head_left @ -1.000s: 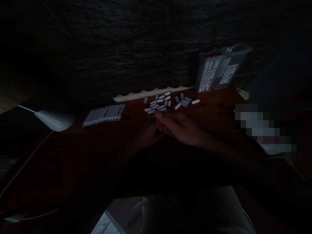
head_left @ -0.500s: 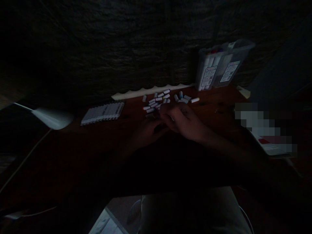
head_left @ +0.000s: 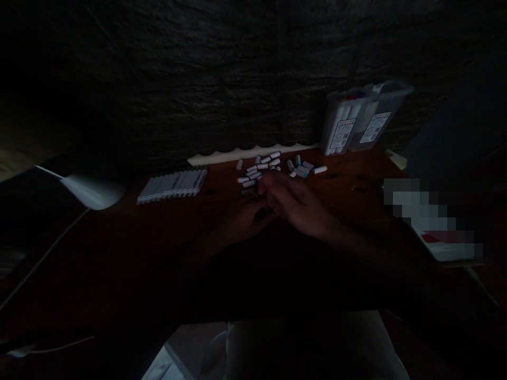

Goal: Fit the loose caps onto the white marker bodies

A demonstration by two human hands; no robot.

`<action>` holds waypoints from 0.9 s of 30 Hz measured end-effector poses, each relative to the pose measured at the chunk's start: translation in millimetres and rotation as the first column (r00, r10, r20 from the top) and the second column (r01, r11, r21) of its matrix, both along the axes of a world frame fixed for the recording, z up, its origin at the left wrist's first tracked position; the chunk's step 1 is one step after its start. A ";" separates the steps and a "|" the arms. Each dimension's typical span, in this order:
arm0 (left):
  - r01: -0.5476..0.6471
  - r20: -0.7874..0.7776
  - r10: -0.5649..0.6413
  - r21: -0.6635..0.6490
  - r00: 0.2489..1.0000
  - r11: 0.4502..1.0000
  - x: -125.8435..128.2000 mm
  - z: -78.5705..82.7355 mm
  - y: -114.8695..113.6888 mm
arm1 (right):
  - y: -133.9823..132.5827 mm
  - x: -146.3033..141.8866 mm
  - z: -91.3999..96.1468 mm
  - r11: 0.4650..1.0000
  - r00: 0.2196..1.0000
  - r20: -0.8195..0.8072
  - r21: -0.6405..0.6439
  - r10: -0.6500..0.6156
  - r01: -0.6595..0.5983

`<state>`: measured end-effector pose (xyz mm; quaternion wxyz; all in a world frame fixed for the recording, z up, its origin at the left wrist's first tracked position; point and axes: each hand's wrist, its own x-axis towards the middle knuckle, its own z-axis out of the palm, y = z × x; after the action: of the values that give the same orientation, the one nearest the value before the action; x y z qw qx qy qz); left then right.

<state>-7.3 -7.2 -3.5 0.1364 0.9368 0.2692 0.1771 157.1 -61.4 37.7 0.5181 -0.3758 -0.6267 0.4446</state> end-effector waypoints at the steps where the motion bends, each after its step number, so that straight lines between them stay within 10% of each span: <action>1: 0.012 0.012 -0.012 -0.003 1.000 1.000 0.1 0.3 -0.1 | -0.2 0.1 -0.1 1.000 1.000 0.001 0.008 -0.015 0.015; 27: 0.018 0.041 -0.018 0.005 0.999 1.000 -0.2 -1.7 1.6 | -2.8 -0.6 4.3 0.999 0.999 0.024 -0.023 -0.041 0.041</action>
<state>-7.6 -5.6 -5.2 0.1411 0.9356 0.2575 0.1960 156.5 -64.2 42.0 0.5154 -0.3998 -0.6195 0.4367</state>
